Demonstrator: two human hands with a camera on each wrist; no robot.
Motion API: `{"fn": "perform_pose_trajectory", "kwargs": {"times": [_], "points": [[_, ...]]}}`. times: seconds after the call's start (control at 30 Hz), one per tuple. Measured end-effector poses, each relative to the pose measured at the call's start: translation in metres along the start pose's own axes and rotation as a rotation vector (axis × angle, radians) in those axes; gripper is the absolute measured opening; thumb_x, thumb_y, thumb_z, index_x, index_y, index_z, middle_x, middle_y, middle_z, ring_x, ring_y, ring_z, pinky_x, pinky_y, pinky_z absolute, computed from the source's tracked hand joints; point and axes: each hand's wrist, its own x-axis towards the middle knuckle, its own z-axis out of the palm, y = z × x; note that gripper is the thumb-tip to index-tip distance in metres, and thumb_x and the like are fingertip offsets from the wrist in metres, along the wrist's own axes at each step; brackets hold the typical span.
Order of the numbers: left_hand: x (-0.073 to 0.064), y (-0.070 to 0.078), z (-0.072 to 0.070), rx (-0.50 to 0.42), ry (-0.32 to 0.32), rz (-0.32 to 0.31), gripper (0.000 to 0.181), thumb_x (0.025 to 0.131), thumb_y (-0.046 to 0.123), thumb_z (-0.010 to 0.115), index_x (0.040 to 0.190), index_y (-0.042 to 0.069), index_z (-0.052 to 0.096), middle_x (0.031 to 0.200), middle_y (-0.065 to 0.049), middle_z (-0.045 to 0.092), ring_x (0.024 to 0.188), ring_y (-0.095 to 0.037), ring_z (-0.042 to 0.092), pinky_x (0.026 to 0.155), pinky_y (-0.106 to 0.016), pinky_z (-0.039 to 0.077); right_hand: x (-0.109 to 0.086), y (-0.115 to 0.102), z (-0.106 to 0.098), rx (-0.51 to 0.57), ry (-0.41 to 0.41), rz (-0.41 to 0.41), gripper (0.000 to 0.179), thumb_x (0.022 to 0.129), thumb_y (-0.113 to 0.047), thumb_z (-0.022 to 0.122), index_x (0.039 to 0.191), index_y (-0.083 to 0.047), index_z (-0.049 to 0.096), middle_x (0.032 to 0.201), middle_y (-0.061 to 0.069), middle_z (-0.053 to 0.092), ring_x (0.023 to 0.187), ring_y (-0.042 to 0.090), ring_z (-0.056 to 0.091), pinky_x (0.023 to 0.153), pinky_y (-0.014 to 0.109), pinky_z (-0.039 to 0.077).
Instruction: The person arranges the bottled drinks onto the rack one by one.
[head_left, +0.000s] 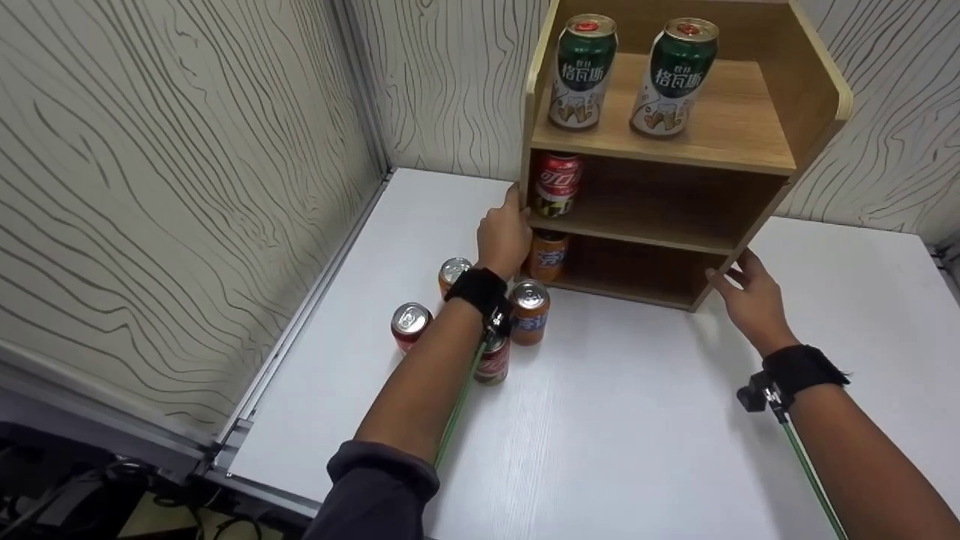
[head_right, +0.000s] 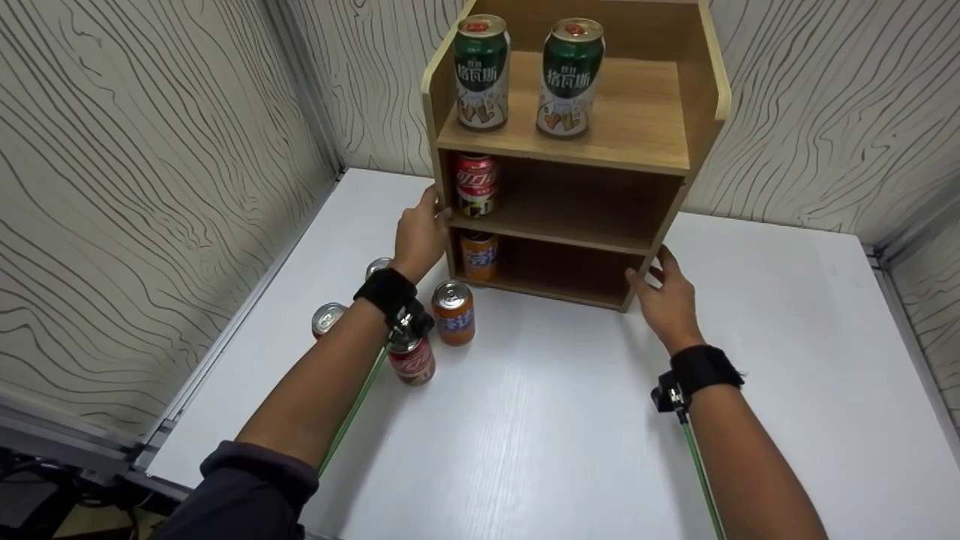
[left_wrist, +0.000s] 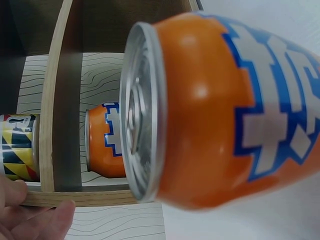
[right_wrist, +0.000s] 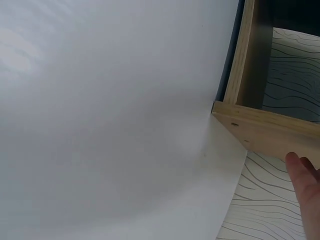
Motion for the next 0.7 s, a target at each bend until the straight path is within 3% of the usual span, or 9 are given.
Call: {"fn": "perform_pose_trajectory", "kwargs": {"times": [0.27, 0.43, 0.7], "points": [[0.0, 0.002, -0.002, 0.004, 0.008, -0.001, 0.039, 0.109, 0.023, 0.058, 0.146, 0.01, 0.055, 0.11, -0.015, 0.081, 0.093, -0.028, 0.081, 0.075, -0.041, 0.064, 0.002, -0.003, 0.012, 0.062, 0.025, 0.006, 0.081, 0.109, -0.045, 0.05, 0.169, -0.009, 0.009, 0.172, 0.025, 0.024, 0.154, 0.054, 0.033, 0.122, 0.063, 0.036], [0.001, 0.002, -0.002, -0.011, 0.004, 0.003, 0.041, 0.109, 0.023, 0.057, 0.147, 0.01, 0.054, 0.111, -0.016, 0.081, 0.093, -0.03, 0.08, 0.076, -0.042, 0.064, 0.001, -0.007, 0.013, 0.071, 0.046, 0.011, 0.074, 0.109, -0.044, 0.048, 0.165, -0.004, 0.021, 0.167, 0.029, 0.035, 0.152, 0.053, 0.038, 0.121, 0.064, 0.037], [0.001, 0.0, -0.002, -0.031, -0.006, -0.005, 0.041, 0.109, 0.023, 0.058, 0.147, 0.01, 0.054, 0.113, -0.016, 0.08, 0.096, -0.029, 0.08, 0.078, -0.042, 0.064, 0.003, -0.008, 0.014, 0.068, 0.045, 0.014, 0.069, 0.11, -0.042, 0.046, 0.162, -0.002, 0.027, 0.162, 0.031, 0.041, 0.146, 0.052, 0.047, 0.116, 0.061, 0.044]]}}
